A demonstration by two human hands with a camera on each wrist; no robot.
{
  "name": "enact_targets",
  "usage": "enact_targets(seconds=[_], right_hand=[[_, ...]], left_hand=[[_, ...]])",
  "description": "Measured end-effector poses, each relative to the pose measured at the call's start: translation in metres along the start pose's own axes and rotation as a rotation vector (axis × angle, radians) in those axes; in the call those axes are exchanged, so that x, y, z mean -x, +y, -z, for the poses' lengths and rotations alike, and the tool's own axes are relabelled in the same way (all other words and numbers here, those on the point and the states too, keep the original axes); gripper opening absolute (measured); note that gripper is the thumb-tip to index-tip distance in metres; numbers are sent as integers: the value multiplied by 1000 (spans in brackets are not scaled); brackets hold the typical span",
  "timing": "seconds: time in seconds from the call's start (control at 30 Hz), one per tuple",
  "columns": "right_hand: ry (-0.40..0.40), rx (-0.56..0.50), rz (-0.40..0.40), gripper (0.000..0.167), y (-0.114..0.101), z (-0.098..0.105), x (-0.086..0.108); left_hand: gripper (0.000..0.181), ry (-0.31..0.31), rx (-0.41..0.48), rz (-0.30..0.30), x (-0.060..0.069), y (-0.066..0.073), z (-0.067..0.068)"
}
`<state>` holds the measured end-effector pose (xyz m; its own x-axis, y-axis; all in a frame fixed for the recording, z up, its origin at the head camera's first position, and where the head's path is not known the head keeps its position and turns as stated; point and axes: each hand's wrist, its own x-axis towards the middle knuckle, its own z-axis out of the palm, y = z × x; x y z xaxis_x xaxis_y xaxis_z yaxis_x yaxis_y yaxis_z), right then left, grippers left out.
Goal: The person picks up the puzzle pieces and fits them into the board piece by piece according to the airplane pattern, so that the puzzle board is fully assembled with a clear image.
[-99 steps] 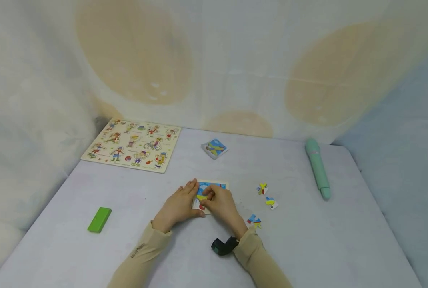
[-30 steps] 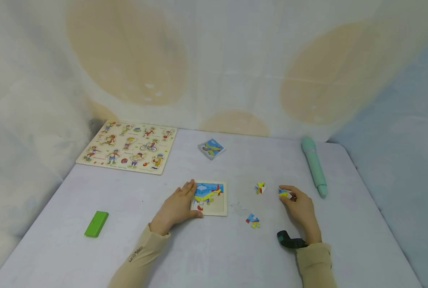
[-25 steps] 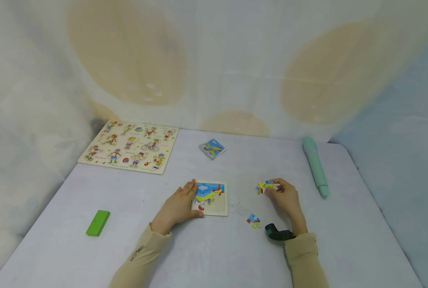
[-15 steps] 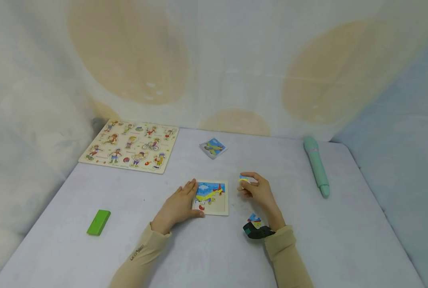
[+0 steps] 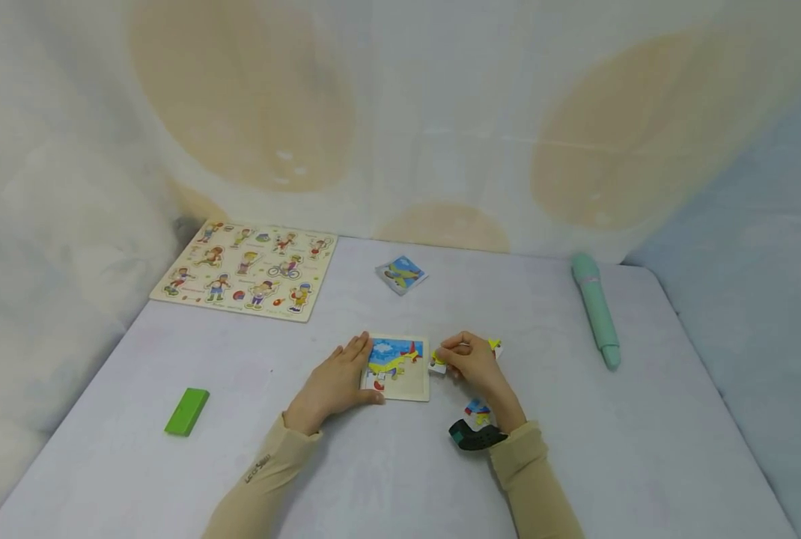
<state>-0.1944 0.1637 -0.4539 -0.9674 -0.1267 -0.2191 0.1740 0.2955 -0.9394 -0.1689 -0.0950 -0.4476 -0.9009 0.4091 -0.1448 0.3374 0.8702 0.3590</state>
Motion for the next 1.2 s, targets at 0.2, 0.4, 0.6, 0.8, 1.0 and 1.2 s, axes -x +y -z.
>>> enact_targets(seconds=[0.2,0.4,0.6,0.8,1.0,1.2], right_hand=[[-74,151,111,19,-1,-11,2],[-80,223,146,8,-5,-24,5],[-52,202,116,7,-4,-32,6],[-34,280,120,7,-5,-38,8],[-23,378,127,8,-7,-39,11],[-23,453,204,19,-8,-40,11]], left_hand=[[105,-3,-6,-6,-3,0,1],[105,-1,-11,-6,-4,-1,1],[103,-2,-12,-2,-2,-1,1],[103,-2,-10,4,-1,-1,0],[103,3,-9,6,-2,-1,-3],[103,6,-6,11,-2,0,-3]])
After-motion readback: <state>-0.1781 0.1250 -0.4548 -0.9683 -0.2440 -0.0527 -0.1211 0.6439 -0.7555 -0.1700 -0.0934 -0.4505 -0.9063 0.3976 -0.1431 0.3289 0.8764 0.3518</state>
